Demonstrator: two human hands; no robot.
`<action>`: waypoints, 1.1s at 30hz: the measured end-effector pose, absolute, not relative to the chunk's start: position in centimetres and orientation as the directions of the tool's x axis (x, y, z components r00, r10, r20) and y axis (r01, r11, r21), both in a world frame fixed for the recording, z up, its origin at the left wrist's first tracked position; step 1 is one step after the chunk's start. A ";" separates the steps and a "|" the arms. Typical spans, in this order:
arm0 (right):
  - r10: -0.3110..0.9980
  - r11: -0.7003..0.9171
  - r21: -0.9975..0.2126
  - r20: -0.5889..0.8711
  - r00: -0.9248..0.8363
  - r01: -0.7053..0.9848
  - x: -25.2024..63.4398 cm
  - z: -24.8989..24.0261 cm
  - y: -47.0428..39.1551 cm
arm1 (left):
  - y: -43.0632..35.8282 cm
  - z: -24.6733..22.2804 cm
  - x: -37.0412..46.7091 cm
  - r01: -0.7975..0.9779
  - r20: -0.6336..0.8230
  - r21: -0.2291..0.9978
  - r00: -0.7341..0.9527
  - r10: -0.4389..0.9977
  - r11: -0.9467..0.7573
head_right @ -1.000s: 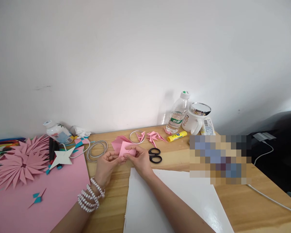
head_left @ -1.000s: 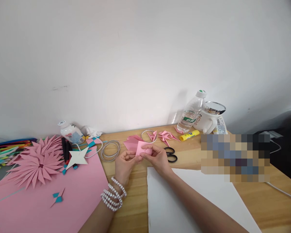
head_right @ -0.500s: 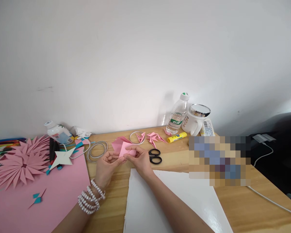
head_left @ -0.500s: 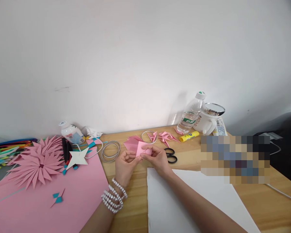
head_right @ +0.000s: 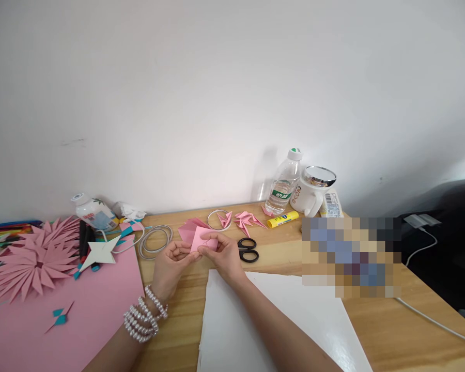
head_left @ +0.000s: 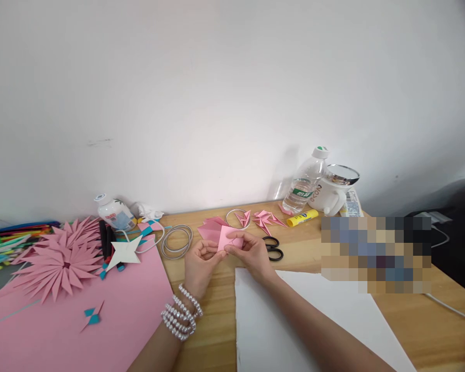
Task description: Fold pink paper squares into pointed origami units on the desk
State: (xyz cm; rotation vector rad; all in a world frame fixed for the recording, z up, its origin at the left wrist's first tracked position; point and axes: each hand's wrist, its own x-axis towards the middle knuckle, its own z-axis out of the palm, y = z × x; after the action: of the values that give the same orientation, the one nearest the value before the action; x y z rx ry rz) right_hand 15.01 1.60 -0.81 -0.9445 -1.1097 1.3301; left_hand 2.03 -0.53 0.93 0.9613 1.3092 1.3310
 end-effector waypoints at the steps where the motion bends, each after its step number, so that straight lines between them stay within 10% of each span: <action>1: 0.995 0.060 -0.974 0.077 -0.070 -0.220 15.0 -0.8 1.6 | -0.4 1.0 1.9 -0.120 -0.119 0.988 -0.153 0.981 0.101; 7: 0.983 0.139 -0.987 0.148 -0.106 -0.082 15.2 -1.4 1.8 | -0.2 1.3 1.0 -0.140 -0.227 0.962 0.061 0.972 0.233; 21: 0.992 0.080 -0.946 0.106 -0.066 -0.314 14.9 -1.2 1.8 | -0.4 1.1 1.4 -0.288 -0.212 0.939 -0.055 0.976 0.188; 33: 0.979 0.144 -0.982 0.160 -0.126 -0.124 14.9 -1.4 1.7 | -0.2 1.0 1.1 -0.301 -0.222 0.928 0.021 0.975 0.218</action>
State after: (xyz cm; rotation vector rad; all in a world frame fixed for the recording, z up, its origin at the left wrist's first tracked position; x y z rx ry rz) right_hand 14.91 1.69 -1.36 -0.9449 -1.2893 1.2434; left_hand 1.07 -0.21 1.03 0.8168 1.0902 1.1835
